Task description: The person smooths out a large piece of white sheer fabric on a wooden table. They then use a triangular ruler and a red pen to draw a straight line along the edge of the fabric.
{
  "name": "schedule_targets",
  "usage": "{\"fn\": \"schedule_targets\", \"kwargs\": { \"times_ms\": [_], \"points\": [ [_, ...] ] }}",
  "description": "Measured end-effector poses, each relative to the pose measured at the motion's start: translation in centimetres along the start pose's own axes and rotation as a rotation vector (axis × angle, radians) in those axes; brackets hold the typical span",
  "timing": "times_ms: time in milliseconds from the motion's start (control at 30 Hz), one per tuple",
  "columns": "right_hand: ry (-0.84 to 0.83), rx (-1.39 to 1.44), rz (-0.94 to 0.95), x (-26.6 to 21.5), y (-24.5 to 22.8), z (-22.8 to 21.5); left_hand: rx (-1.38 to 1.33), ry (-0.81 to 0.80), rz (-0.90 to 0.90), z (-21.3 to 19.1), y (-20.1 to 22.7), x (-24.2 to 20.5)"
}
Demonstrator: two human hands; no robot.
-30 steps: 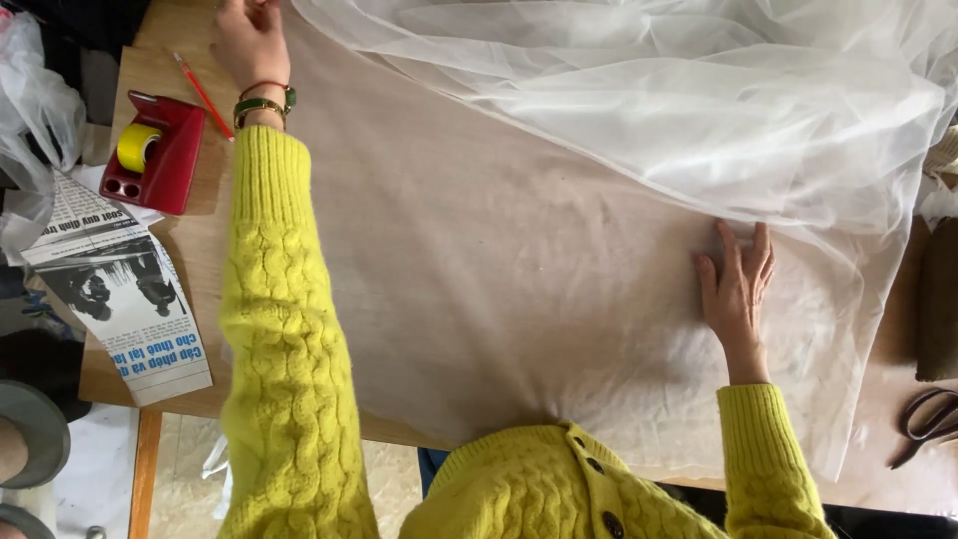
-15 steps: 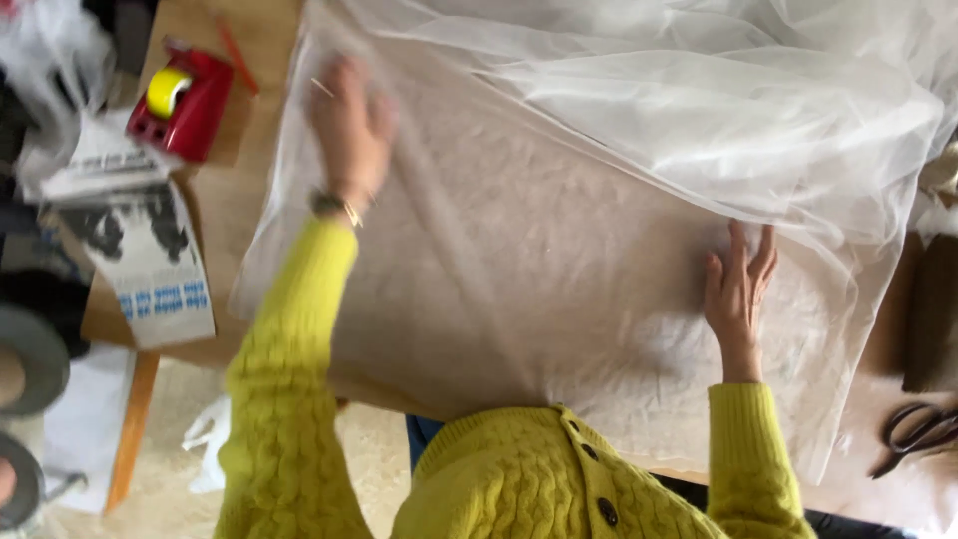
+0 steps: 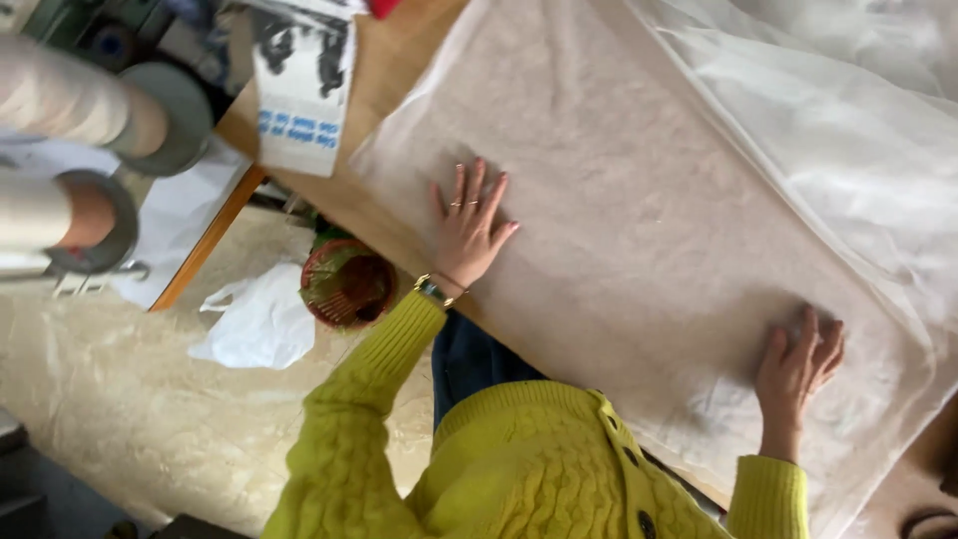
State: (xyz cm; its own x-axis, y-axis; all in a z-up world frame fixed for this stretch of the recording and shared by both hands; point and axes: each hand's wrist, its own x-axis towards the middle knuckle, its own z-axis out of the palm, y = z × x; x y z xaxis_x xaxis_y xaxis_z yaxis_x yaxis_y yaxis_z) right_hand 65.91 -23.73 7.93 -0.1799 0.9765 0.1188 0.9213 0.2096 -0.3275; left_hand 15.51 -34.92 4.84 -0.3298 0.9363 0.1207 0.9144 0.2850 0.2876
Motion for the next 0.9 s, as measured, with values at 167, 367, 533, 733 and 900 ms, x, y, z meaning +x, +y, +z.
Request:
{"fn": "schedule_targets", "kwargs": {
  "times_ms": [167, 367, 533, 733, 900],
  "points": [
    [0.087, -0.034, -0.089, -0.1, 0.1, 0.4, -0.003, 0.134, -0.023, -0.1, -1.0, 1.2],
    [0.139, -0.055, -0.128, -0.2, 0.8, 1.0, 0.069, 0.309, -0.448, -2.0, -11.2, 10.2],
    [0.136, -0.059, -0.092, -0.3, 0.6, 1.0, 0.04, 0.361, -0.427, -1.7, -13.5, 11.3],
    [0.086, -0.058, -0.021, -0.3, 0.0, 0.8, 0.044, 0.513, -0.073, -3.9, -11.1, 10.2],
    [0.078, -0.073, -0.008, -0.2, 0.0, 0.8, -0.155, 0.408, -0.037, -3.3, -11.5, 11.3]
  ]
}}
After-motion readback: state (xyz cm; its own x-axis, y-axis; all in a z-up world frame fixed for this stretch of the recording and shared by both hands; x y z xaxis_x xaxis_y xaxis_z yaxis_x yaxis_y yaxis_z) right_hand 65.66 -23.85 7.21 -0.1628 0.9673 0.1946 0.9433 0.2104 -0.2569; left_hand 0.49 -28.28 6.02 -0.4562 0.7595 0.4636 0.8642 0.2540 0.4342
